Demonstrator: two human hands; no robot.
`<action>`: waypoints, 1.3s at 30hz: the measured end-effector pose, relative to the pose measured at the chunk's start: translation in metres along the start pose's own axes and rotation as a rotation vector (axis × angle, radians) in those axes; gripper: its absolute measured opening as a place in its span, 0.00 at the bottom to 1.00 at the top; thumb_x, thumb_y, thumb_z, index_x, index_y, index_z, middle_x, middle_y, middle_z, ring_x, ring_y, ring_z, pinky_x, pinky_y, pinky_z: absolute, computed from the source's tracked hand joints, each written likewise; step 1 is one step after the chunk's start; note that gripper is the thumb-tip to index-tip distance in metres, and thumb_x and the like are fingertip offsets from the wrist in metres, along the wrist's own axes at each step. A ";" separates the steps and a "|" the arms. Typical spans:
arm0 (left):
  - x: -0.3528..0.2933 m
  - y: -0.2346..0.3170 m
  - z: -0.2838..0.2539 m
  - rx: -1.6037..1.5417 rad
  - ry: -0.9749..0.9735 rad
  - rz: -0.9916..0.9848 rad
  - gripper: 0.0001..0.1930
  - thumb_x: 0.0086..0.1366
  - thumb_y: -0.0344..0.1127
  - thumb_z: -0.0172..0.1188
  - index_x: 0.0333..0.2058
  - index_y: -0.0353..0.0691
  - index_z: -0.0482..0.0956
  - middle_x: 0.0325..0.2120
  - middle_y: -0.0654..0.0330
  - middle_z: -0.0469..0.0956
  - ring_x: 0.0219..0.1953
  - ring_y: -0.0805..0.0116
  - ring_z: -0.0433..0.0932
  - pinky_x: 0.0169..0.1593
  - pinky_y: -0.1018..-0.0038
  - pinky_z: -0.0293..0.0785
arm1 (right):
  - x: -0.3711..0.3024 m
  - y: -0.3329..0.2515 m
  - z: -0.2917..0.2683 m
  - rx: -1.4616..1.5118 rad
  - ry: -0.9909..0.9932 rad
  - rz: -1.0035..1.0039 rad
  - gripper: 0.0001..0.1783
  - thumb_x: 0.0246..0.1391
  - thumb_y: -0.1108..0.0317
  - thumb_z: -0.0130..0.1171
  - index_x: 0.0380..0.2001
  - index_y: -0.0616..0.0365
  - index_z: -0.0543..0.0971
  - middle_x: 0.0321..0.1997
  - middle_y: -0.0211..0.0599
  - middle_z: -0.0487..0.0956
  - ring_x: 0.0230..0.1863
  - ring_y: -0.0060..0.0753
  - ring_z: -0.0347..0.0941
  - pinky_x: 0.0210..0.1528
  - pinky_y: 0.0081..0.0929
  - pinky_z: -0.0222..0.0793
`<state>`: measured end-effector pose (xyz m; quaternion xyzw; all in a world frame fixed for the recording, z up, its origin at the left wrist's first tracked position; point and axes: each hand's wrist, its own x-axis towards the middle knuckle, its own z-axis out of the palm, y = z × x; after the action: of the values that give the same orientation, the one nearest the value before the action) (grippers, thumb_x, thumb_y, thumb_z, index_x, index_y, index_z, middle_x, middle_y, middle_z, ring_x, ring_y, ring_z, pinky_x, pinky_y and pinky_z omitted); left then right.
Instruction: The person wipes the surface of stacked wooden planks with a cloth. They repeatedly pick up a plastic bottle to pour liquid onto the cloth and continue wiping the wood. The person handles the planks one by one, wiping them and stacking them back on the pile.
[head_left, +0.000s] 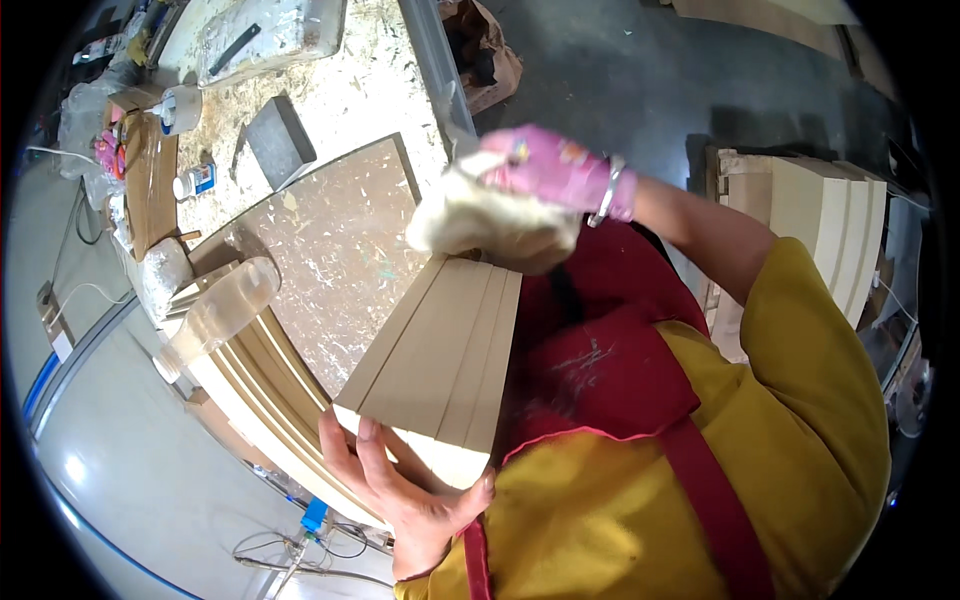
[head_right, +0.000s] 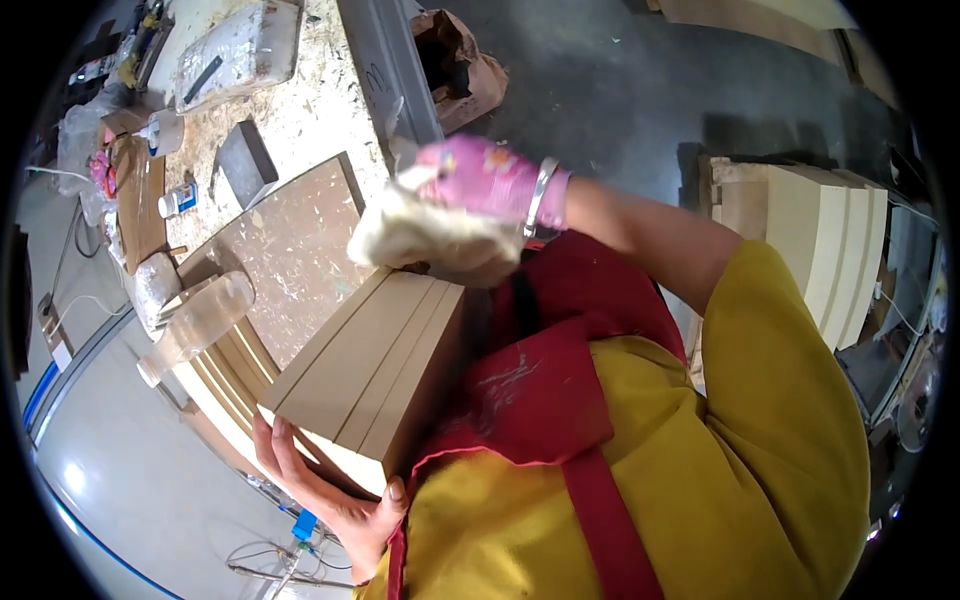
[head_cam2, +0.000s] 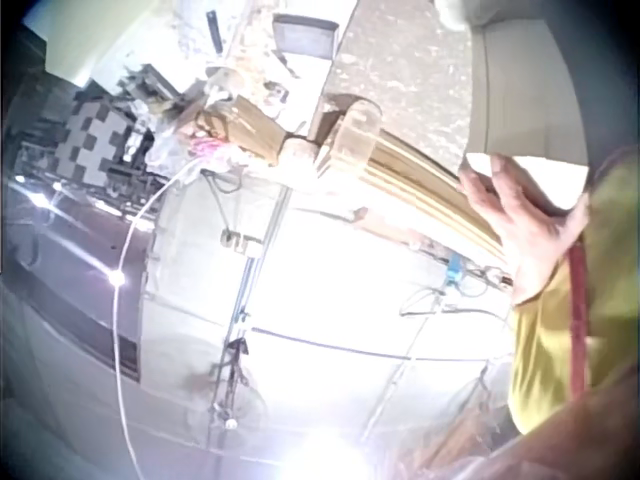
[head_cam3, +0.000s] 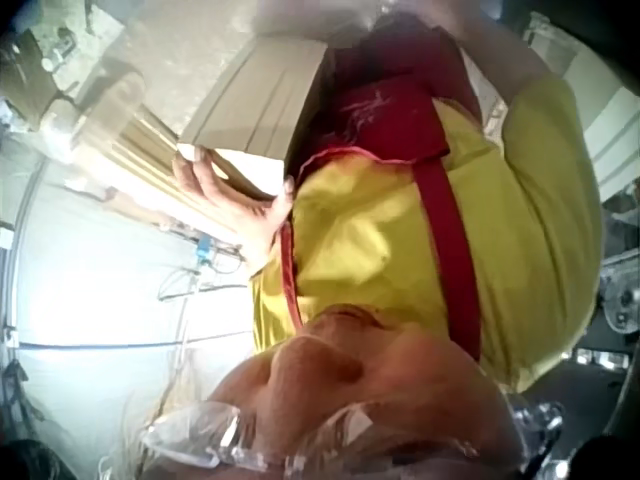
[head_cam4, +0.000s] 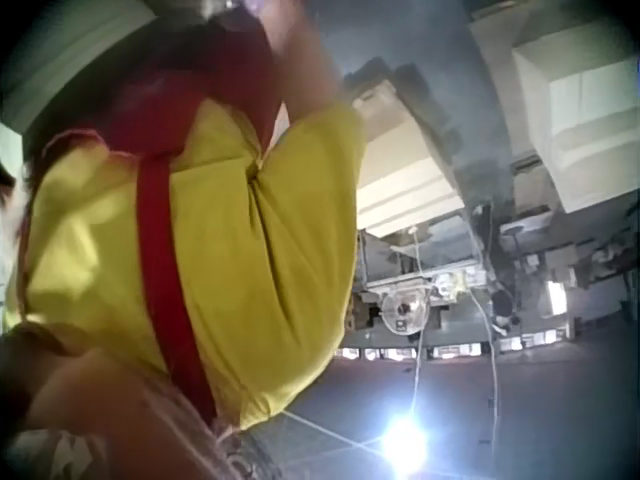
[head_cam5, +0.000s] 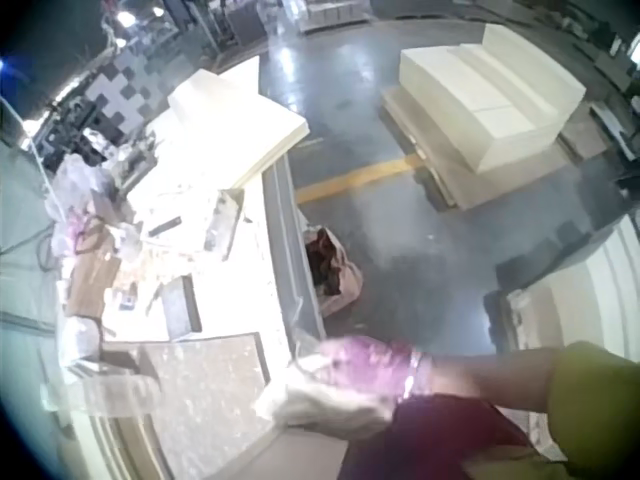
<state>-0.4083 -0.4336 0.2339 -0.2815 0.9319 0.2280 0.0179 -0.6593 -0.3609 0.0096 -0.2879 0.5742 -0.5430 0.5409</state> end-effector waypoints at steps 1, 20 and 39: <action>-0.004 0.000 0.001 -0.033 0.018 -0.023 0.55 0.49 0.66 0.64 0.64 0.37 0.48 0.64 0.41 0.42 0.68 0.46 0.43 0.65 0.51 0.48 | -0.001 -0.015 -0.009 0.246 0.055 0.065 0.14 0.58 0.67 0.54 0.46 0.60 0.75 0.39 0.37 0.80 0.39 0.28 0.77 0.41 0.28 0.75; -0.003 -0.002 -0.005 0.090 0.009 0.014 0.56 0.46 0.70 0.62 0.64 0.41 0.50 0.63 0.41 0.46 0.66 0.44 0.47 0.63 0.48 0.48 | -0.011 -0.011 0.050 -0.218 -0.216 -0.269 0.15 0.52 0.69 0.59 0.43 0.59 0.74 0.42 0.43 0.79 0.40 0.40 0.79 0.41 0.30 0.74; 0.029 -0.086 -0.035 -0.635 -0.059 -0.496 0.35 0.61 0.52 0.60 0.60 0.35 0.62 0.47 0.56 0.75 0.52 0.67 0.71 0.52 0.72 0.66 | 0.060 -0.040 0.087 -0.529 -0.081 -0.536 0.26 0.45 0.57 0.64 0.45 0.62 0.74 0.50 0.48 0.72 0.46 0.49 0.73 0.48 0.38 0.69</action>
<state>-0.3839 -0.5272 0.2250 -0.4828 0.7179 0.5014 0.0111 -0.6038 -0.4529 0.0440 -0.5788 0.5769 -0.4864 0.3092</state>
